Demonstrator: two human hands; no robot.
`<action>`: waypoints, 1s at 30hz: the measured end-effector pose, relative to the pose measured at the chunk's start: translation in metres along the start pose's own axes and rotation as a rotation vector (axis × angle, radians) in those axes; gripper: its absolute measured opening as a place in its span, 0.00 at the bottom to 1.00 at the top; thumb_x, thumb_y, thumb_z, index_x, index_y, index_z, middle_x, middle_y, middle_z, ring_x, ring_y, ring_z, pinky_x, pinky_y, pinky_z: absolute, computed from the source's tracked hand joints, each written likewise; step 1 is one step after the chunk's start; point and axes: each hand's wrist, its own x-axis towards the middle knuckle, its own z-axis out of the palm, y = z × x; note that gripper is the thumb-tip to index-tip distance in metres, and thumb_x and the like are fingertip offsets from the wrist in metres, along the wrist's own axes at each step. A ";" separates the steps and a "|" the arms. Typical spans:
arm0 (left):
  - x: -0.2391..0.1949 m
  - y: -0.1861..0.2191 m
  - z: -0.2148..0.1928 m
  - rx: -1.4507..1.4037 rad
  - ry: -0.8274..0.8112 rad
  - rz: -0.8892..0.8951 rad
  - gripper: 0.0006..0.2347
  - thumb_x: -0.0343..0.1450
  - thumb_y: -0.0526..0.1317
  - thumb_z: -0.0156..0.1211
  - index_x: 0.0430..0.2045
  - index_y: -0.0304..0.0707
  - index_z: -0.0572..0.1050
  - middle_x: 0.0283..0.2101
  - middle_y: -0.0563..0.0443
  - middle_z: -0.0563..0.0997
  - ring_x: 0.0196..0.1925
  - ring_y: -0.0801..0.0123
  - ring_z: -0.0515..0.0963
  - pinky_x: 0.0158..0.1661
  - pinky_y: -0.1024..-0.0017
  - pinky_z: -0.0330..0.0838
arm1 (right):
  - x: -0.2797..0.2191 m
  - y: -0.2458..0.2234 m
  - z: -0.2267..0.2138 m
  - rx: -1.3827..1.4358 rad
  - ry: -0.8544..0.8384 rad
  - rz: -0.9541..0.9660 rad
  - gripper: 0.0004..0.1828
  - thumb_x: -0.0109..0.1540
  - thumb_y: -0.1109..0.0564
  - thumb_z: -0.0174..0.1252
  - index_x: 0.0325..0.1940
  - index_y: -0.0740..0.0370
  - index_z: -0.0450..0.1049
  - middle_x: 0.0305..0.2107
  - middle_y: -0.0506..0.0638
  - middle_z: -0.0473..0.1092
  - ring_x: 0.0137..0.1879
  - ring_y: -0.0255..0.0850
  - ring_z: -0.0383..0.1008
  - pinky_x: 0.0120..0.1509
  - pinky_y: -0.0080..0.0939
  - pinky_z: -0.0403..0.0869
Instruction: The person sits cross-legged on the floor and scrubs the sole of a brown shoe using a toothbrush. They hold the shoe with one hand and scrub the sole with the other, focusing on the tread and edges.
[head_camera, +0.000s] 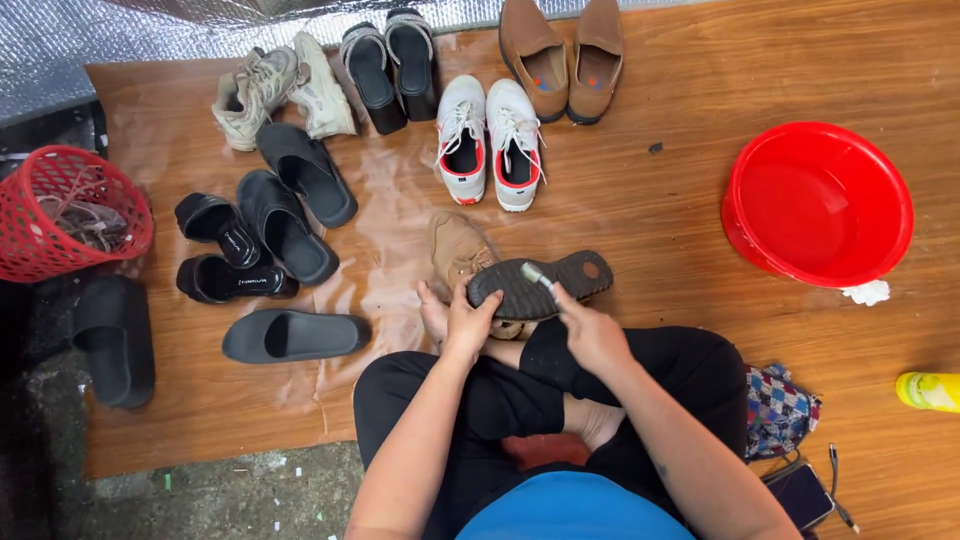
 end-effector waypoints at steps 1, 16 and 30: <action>-0.003 0.003 0.000 0.005 0.000 -0.002 0.27 0.65 0.43 0.71 0.59 0.44 0.69 0.40 0.31 0.78 0.22 0.59 0.84 0.23 0.74 0.82 | 0.003 0.003 -0.011 0.005 -0.002 0.003 0.31 0.69 0.55 0.45 0.76 0.30 0.56 0.50 0.61 0.76 0.60 0.59 0.74 0.64 0.58 0.74; -0.011 0.020 -0.010 -0.414 -0.150 -0.276 0.24 0.68 0.46 0.72 0.51 0.45 0.63 0.32 0.39 0.82 0.25 0.58 0.86 0.26 0.69 0.84 | -0.004 0.013 0.019 -0.153 0.106 -0.133 0.29 0.69 0.50 0.45 0.74 0.23 0.57 0.43 0.62 0.77 0.52 0.59 0.78 0.56 0.56 0.77; -0.003 0.018 -0.012 -0.544 -0.191 -0.317 0.20 0.70 0.44 0.69 0.51 0.54 0.63 0.33 0.32 0.83 0.28 0.55 0.87 0.27 0.68 0.85 | -0.021 0.005 0.021 -0.136 0.159 -0.129 0.25 0.68 0.50 0.48 0.70 0.28 0.65 0.43 0.58 0.78 0.50 0.57 0.79 0.55 0.56 0.78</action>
